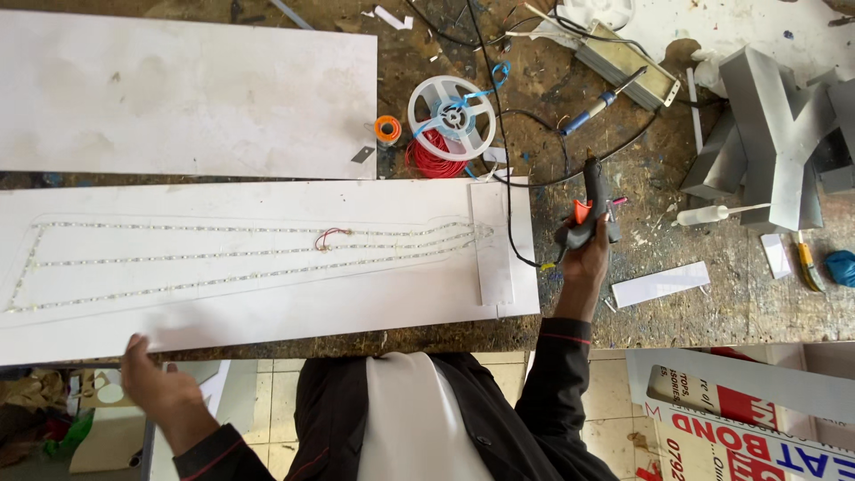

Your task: The person uses a glue gun to secure a strip of lights onto a foam board and then aligns a large printed sign panel over the board.

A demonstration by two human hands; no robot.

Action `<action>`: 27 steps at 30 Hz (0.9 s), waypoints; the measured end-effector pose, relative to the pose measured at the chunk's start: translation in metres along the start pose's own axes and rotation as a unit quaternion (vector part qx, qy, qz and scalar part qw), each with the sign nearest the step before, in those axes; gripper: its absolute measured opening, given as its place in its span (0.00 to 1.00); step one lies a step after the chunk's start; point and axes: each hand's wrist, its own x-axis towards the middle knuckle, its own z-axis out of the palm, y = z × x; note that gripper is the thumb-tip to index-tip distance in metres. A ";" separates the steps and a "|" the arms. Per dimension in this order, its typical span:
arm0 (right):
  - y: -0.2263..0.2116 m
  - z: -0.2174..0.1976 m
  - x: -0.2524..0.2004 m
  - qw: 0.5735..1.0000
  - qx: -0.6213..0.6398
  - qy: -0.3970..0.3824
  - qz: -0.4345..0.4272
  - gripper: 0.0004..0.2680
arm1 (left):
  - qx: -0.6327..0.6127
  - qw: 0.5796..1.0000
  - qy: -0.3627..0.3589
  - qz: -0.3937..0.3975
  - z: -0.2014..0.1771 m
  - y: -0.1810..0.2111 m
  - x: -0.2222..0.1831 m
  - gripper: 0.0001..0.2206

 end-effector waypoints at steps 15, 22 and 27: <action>-0.082 -0.003 0.020 0.636 -0.752 0.167 -0.045 0.29 | -0.478 0.869 -0.062 -0.112 -0.006 -0.048 0.062 0.37; -0.053 0.036 -0.087 0.691 -0.718 0.032 0.079 0.18 | -0.549 0.798 0.074 -0.236 -0.022 -0.029 0.060 0.33; -0.005 0.089 -0.141 0.617 -0.760 -0.040 0.199 0.24 | -0.483 0.846 0.073 -0.216 -0.077 0.014 0.048 0.25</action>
